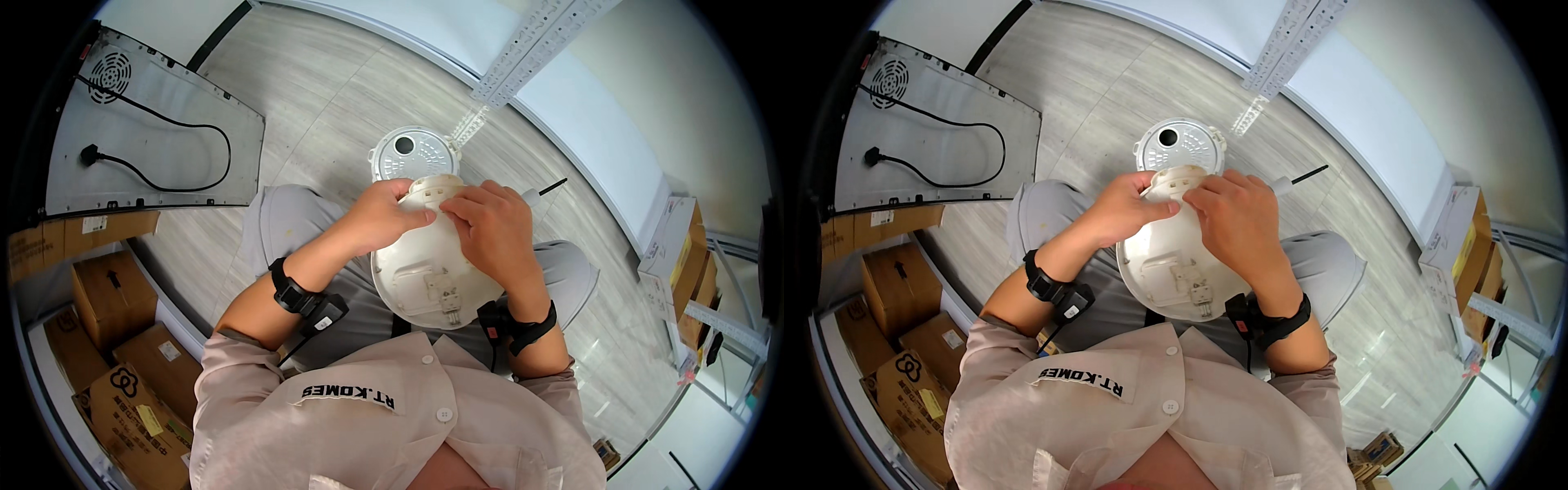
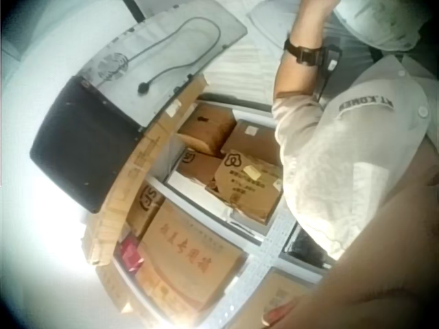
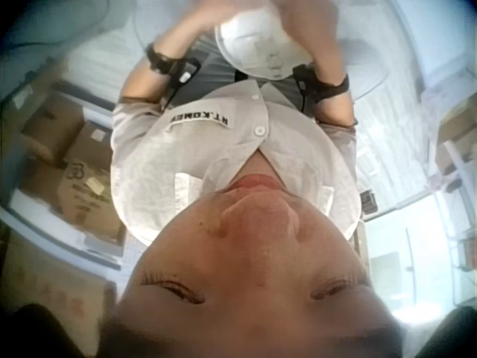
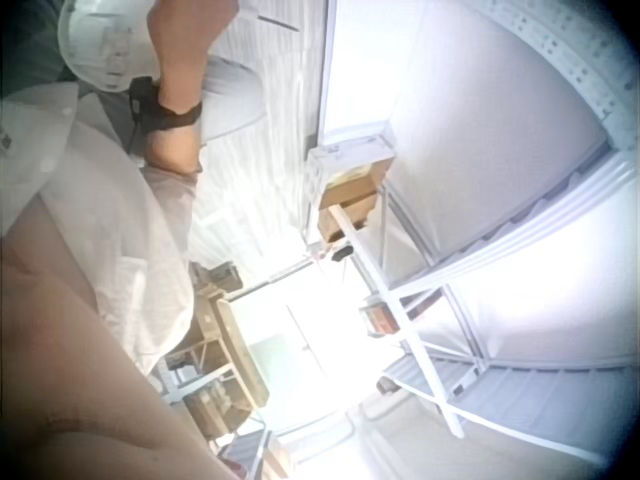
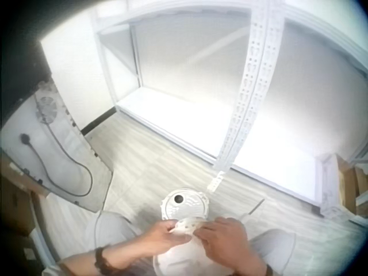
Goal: The person sits on the floor and uses a screwdriver to remove screws from a white circular light fixture. After removing the screws, the person lifts the cover to reveal the internal components.
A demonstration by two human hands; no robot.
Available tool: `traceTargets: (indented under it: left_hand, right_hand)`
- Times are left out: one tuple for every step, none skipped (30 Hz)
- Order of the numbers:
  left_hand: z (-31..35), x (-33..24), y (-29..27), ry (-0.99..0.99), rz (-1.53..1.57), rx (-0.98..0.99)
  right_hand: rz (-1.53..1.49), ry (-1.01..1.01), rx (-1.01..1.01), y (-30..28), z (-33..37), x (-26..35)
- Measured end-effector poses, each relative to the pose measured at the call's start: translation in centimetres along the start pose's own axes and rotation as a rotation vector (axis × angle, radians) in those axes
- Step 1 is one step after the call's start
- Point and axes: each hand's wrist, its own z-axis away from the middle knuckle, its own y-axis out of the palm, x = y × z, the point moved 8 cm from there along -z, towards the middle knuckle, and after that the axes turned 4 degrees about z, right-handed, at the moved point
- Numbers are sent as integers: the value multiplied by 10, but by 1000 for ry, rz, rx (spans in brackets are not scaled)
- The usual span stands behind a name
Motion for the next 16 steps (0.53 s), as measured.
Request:
traceTargets:
  left_hand:
    - [1, -1, 0, 3, 5, -6]
    - [1, -2, -1, 6, 11, -12]
    - [1, -4, -1, 9, 12, -16]
    - [2, -4, -3, 10, -12, -33]
    - [3, -4, -4, 10, -37, -49]
    - [3, -3, -6, 10, -61, -65]
    - [4, -2, -6, -2, -39, -66]
    - [4, -1, -6, -13, -18, -66]
    - [4, 1, -6, -24, 5, -67]
    - [4, 2, -6, -19, 11, -68]
    - [4, 3, -6, -14, 16, -68]
    - [3, 3, -6, -9, 22, -67]
    - [3, 2, -5, -10, 37, -60]
    - [3, 2, -5, -11, 52, -53]
    - [3, 2, -4, -13, 67, -44]
    - [1, 1, -3, -13, 65, -40]
  right_hand:
    - [-11, -4, 1, 0, 0, 0]
    - [-23, -9, 1, 1, 0, -1]
    - [-34, -11, -2, 2, 0, -2]
    - [-35, -12, -6, 4, 1, -4]
    - [-36, -13, -10, 6, 2, -5]
    - [-36, -13, -14, 7, 2, -6]
    - [-22, -16, -13, 7, 1, -5]
    - [-8, -19, -13, 7, 0, -2]
    - [7, -23, -13, 6, -1, -1]
    - [8, -20, -9, 6, -1, 0]
    - [10, -16, -5, 6, 0, 0]
    - [13, -11, -1, 6, 0, -1]
    - [14, -18, -9, 5, 1, -1]
    - [16, -24, -18, 5, 1, -1]
    - [19, -28, -25, 5, 2, -2]
    - [29, -29, -30, 5, 2, -2]
